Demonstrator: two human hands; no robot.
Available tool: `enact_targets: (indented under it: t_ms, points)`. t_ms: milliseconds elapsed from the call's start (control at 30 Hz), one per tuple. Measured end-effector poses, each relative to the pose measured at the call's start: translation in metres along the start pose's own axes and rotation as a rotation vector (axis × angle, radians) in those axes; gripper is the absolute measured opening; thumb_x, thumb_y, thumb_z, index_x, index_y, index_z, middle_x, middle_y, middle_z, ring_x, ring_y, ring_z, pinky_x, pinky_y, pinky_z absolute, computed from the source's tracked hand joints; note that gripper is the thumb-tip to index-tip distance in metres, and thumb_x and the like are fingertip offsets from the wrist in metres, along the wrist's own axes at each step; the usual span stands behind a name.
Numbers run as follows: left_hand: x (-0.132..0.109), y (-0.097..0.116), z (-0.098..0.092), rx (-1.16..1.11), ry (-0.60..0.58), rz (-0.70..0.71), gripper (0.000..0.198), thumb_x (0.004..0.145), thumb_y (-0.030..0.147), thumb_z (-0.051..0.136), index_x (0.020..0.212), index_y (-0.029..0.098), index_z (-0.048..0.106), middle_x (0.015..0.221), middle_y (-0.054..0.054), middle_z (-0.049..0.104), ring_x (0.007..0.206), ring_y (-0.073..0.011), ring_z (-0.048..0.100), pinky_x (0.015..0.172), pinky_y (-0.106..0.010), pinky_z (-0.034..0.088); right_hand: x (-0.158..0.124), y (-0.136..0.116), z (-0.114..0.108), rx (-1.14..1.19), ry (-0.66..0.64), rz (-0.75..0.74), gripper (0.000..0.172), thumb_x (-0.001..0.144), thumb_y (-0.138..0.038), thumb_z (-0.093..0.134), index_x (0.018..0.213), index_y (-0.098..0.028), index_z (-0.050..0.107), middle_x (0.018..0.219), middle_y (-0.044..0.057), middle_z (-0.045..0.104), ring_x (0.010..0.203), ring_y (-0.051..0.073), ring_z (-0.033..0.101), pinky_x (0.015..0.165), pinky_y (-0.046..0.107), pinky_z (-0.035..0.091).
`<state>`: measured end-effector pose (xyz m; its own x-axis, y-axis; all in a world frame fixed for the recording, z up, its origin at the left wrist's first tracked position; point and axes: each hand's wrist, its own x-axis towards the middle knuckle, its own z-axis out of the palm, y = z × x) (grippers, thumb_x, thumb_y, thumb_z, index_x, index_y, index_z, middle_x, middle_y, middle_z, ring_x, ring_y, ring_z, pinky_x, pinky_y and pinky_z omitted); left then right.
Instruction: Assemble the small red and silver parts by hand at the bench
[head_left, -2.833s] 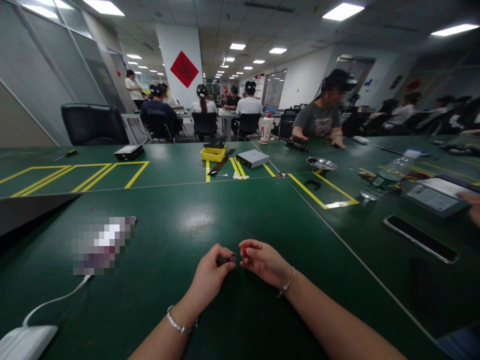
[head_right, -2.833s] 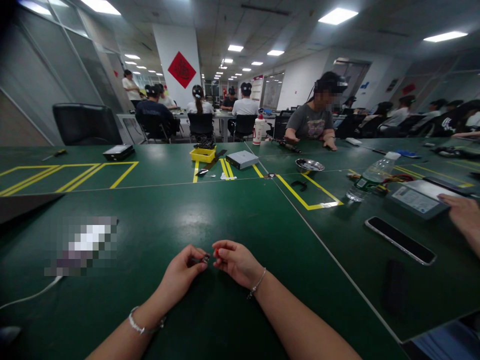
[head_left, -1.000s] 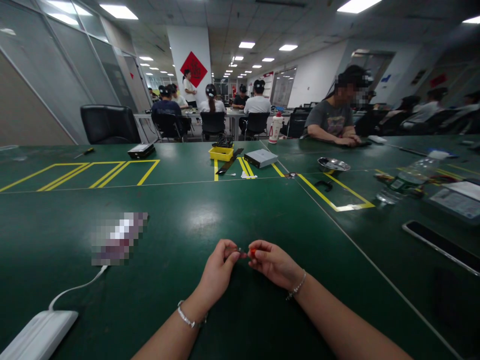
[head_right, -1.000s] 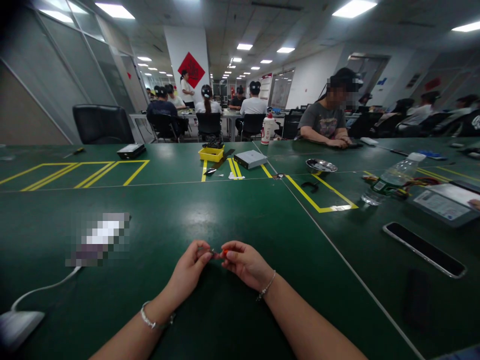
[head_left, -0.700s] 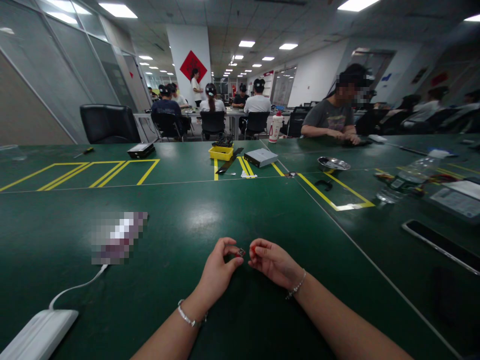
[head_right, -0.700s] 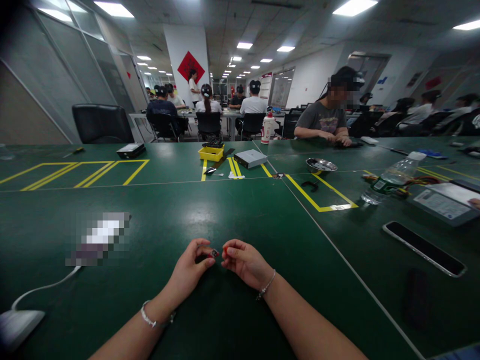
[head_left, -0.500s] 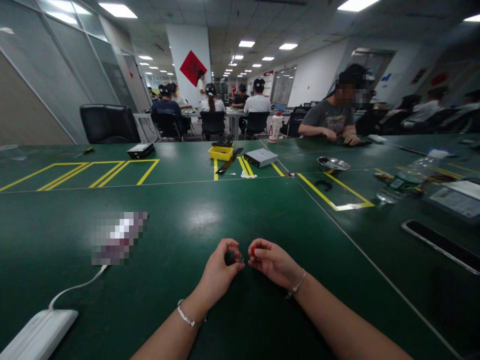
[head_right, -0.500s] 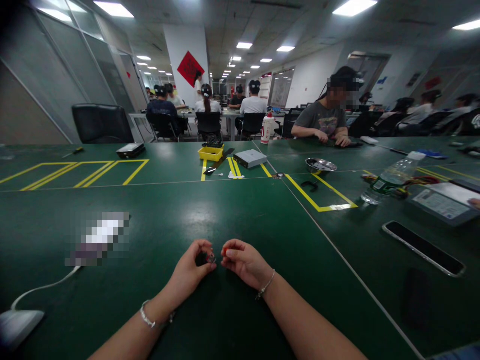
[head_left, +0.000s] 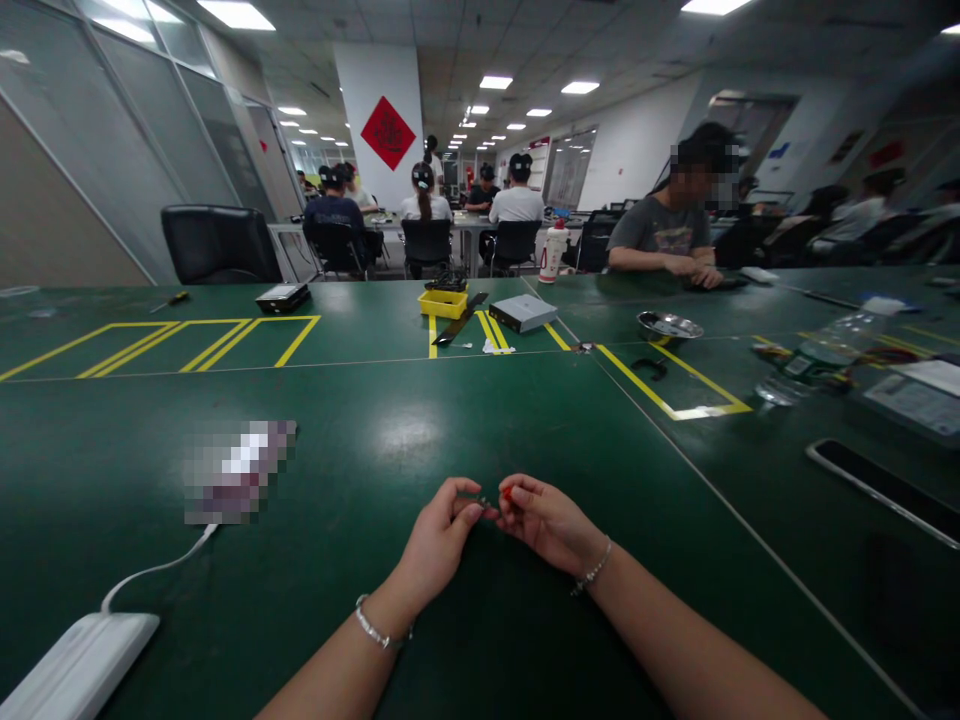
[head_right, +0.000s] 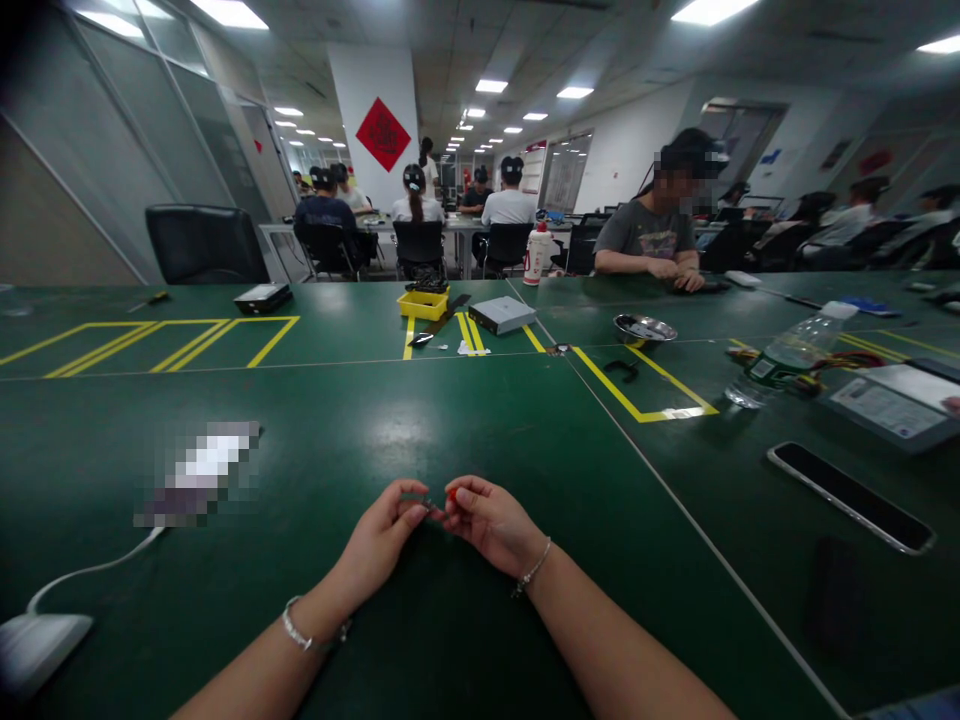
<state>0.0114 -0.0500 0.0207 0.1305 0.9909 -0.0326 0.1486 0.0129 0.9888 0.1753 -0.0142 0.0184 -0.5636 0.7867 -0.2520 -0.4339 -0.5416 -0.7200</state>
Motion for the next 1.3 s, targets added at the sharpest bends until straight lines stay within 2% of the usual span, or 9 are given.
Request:
enact_targets:
  t_ms: [133, 300, 533, 667, 800, 1033, 1300]
  points:
    - [0.0, -0.001, 0.0, -0.011, 0.015, 0.005, 0.02, 0.08, 0.026, 0.04, 0.098, 0.019, 0.043, 0.084, -0.003, 0.065, 0.082, -0.0157, 0.059, 0.077, -0.031, 0.041, -0.001, -0.001, 0.0, 0.003, -0.022, -0.001, 0.015, 0.066, -0.018, 0.062, 0.079, -0.015, 0.057, 0.074, 0.001, 0.06, 0.069, 0.009, 0.056, 0.071, 0.027, 0.041]
    - [0.001, -0.002, -0.001, -0.05, 0.012, -0.001, 0.021, 0.08, 0.025, 0.039, 0.1, 0.019, 0.043, 0.084, -0.003, 0.064, 0.084, -0.0153, 0.058, 0.078, -0.031, 0.04, -0.001, -0.001, -0.001, 0.006, -0.004, 0.004, 0.016, 0.067, -0.018, 0.06, 0.083, -0.015, 0.057, 0.077, 0.002, 0.061, 0.075, 0.012, 0.058, 0.073, 0.028, 0.041]
    - [0.001, -0.005, 0.0, -0.094, -0.018, 0.021, 0.024, 0.077, 0.02, 0.044, 0.101, 0.019, 0.042, 0.085, -0.003, 0.061, 0.081, -0.0137, 0.056, 0.075, -0.029, 0.041, 0.001, 0.001, -0.002, -0.006, 0.01, -0.021, 0.019, 0.065, -0.019, 0.063, 0.083, -0.015, 0.057, 0.076, 0.002, 0.063, 0.069, 0.009, 0.058, 0.074, 0.028, 0.04]
    - [0.002, -0.005, 0.001, -0.008, 0.013, 0.07, 0.026, 0.069, 0.015, 0.053, 0.093, 0.018, 0.046, 0.081, -0.001, 0.059, 0.077, -0.0135, 0.055, 0.072, -0.028, 0.042, 0.001, 0.001, 0.002, -0.013, 0.049, -0.042, 0.022, 0.062, -0.019, 0.066, 0.081, -0.015, 0.057, 0.075, 0.002, 0.063, 0.066, 0.009, 0.057, 0.072, 0.027, 0.041]
    - [0.001, -0.004, 0.0, 0.173, 0.118, 0.121, 0.02, 0.064, 0.015, 0.058, 0.083, 0.019, 0.051, 0.08, 0.0, 0.057, 0.077, -0.0145, 0.054, 0.073, -0.03, 0.041, 0.0, 0.003, 0.005, -0.045, 0.1, -0.08, 0.021, 0.06, -0.02, 0.068, 0.078, -0.015, 0.057, 0.075, 0.002, 0.062, 0.067, 0.01, 0.057, 0.073, 0.028, 0.041]
    - [-0.001, 0.003, -0.003, 0.408, 0.198, 0.278, 0.011, 0.065, 0.017, 0.058, 0.076, 0.02, 0.055, 0.077, 0.0, 0.057, 0.075, -0.0154, 0.051, 0.07, -0.031, 0.04, -0.001, 0.007, 0.009, -0.122, 0.158, -0.124, 0.022, 0.056, -0.017, 0.069, 0.076, -0.015, 0.059, 0.072, 0.0, 0.059, 0.064, 0.009, 0.054, 0.068, 0.027, 0.041]
    - [-0.002, 0.003, 0.001, 0.488, 0.225, 0.35, 0.011, 0.066, 0.017, 0.058, 0.076, 0.02, 0.054, 0.076, 0.0, 0.056, 0.074, -0.0154, 0.05, 0.068, -0.03, 0.04, -0.002, 0.014, 0.018, -0.195, 0.265, -0.172, 0.021, 0.054, -0.019, 0.07, 0.072, -0.015, 0.061, 0.069, 0.001, 0.06, 0.069, 0.012, 0.054, 0.072, 0.03, 0.041]
